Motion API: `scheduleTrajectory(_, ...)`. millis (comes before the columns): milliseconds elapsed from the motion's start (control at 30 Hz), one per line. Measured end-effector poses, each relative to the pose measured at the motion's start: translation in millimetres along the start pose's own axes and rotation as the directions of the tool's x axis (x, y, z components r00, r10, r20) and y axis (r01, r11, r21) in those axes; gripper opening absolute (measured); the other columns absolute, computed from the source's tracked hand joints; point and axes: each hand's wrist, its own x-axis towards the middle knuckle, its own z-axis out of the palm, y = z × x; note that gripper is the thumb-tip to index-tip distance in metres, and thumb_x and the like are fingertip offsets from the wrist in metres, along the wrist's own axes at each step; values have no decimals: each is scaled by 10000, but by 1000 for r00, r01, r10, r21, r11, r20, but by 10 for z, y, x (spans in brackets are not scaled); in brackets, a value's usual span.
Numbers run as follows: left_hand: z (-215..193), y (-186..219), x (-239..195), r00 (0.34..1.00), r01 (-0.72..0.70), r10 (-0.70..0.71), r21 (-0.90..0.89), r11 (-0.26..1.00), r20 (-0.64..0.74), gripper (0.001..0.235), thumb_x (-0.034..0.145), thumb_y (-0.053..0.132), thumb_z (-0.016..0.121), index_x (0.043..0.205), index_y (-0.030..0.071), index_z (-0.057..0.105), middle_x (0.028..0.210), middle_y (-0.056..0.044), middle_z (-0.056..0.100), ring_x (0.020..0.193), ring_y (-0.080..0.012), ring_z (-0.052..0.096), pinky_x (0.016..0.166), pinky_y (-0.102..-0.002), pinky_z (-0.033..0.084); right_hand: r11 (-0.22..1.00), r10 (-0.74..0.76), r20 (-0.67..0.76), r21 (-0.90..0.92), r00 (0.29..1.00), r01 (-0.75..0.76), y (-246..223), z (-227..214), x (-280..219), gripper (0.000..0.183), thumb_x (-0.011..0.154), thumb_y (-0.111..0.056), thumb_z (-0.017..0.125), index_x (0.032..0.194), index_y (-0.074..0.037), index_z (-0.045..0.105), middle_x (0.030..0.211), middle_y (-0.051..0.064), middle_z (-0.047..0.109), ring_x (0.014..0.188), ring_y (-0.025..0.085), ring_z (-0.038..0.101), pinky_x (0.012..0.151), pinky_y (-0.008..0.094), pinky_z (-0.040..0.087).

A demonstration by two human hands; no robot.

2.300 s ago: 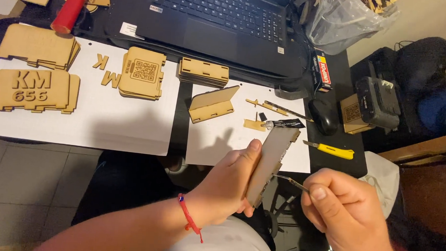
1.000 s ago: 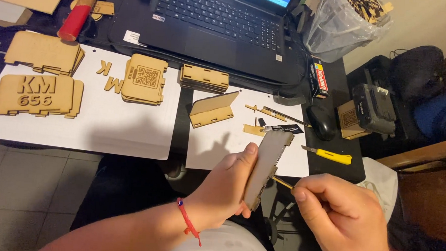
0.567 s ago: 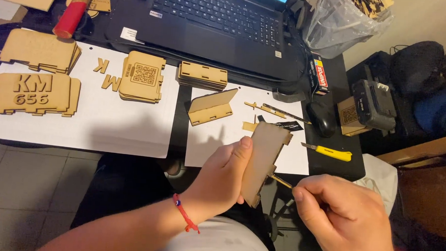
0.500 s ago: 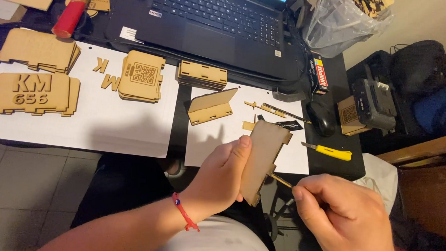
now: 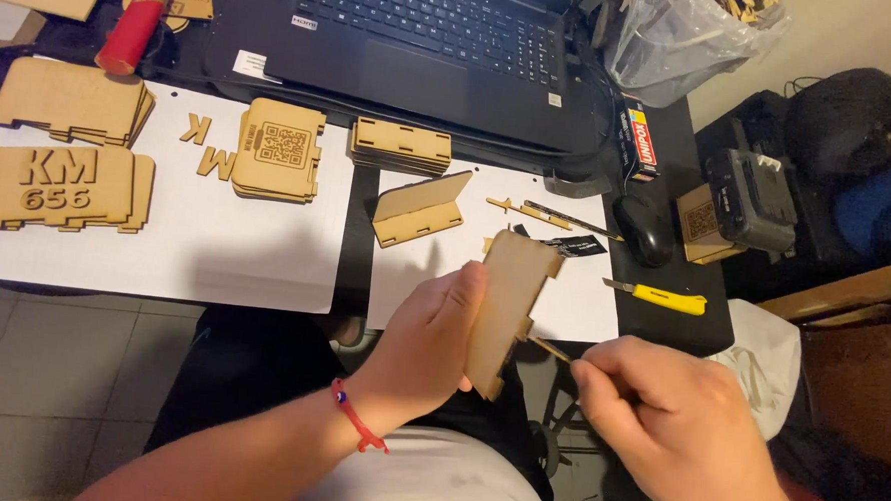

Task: The person assembles a wooden puzzle piece by inserting a small wooden dowel into a slot on a laser-cut wooden panel. They rotate the panel to align the dowel and push it into place using their fingers.

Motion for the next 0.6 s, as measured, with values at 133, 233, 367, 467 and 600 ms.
scheduleTrajectory(133, -29, -12, 0, 999, -36, 39, -82, 996, 33, 574, 983, 524, 245, 776, 60, 513, 532, -103, 517, 394, -206, 516, 377, -283, 402, 988, 156, -90, 24, 984, -155, 35, -3, -62, 151, 836, -304, 664, 724, -239, 743, 540, -93, 664, 491, 95, 570, 529, 287, 449)
scheduleTrajectory(233, -36, -3, 8, 999, -39, 43, -153, 987, 22, 605, 977, 513, 266, 824, 21, 583, 604, -122, 557, 425, -204, 517, 381, -311, 467, 988, 118, -177, 122, 977, -98, 65, 15, -83, 152, 846, -246, 682, 707, -198, 722, 492, -83, 589, 460, 59, 477, 484, 252, 413)
scheduleTrajectory(367, -302, -537, 256, 860, -415, 509, 634, 652, 40, 290, 791, 75, 722, 993, 79, 513, 961, -128, 635, 819, -283, 617, 650, -409, 526, 973, 136, -223, 211, 965, -88, 111, 31, -75, 146, 848, -196, 680, 714, -172, 734, 555, -108, 655, 525, 23, 527, 534, 211, 430)
scheduleTrajectory(467, -582, -444, 193, 842, -398, 529, 540, 742, -107, 325, 595, -46, 695, 851, 138, 621, 809, -2, 661, 709, -154, 592, 615, -313, 464, 941, 294, -275, 251, 916, -226, 349, 93, 0, 104, 871, -215, 685, 845, -162, 772, 679, -62, 716, 638, 54, 592, 645, 238, 453)
scheduleTrajectory(600, -981, -417, 92, 892, -352, 284, -146, 924, -352, 177, 943, 87, 402, 779, 90, 469, 608, -80, 481, 359, -222, 508, 318, -317, 427, 843, 498, -413, 435, 762, -316, 995, 111, 418, 111, 976, -124, 606, 895, -111, 680, 619, 6, 584, 571, 75, 491, 562, 257, 413)
